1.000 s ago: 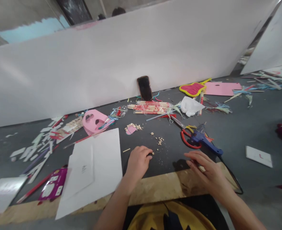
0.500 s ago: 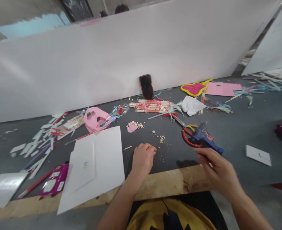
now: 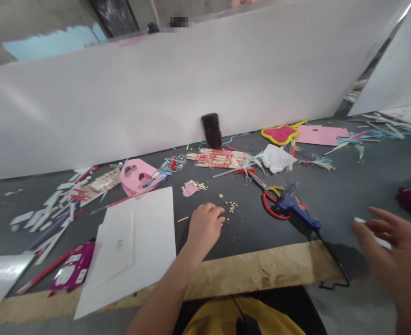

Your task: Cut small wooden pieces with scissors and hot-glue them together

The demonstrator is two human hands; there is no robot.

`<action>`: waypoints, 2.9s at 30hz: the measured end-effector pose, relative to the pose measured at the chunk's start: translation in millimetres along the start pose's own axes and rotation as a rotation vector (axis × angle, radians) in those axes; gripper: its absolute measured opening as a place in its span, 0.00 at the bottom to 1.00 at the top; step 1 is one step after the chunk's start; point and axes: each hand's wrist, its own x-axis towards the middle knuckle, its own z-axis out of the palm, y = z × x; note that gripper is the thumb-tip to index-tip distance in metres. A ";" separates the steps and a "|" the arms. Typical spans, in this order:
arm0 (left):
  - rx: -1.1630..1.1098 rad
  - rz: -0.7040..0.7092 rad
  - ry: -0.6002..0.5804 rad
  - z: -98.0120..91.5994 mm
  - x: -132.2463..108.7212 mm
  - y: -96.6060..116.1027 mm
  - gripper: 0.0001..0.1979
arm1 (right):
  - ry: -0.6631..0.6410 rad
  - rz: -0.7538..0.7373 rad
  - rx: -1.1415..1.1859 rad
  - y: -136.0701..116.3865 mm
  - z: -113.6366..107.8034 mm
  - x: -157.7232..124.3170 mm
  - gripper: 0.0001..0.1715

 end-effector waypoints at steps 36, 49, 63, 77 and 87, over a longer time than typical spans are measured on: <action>-0.925 -0.240 0.009 -8.9 17.5 15.3 0.07 | -0.215 -0.190 -0.078 -34.7 57.9 18.2 0.24; -1.883 -0.457 -0.039 -10.8 -15.0 13.8 0.11 | -0.584 0.111 0.951 -92.8 35.5 -16.5 0.19; -1.967 -0.474 0.026 -16.0 -27.8 15.3 0.11 | -0.755 0.385 1.037 -123.9 46.0 -57.6 0.29; -1.925 -0.448 0.058 -12.8 -28.4 16.6 0.13 | -0.741 0.325 0.930 -123.7 44.1 -58.6 0.31; -1.909 -0.436 0.058 -11.5 -27.5 17.1 0.12 | -0.707 0.365 0.974 -115.1 50.3 -63.0 0.26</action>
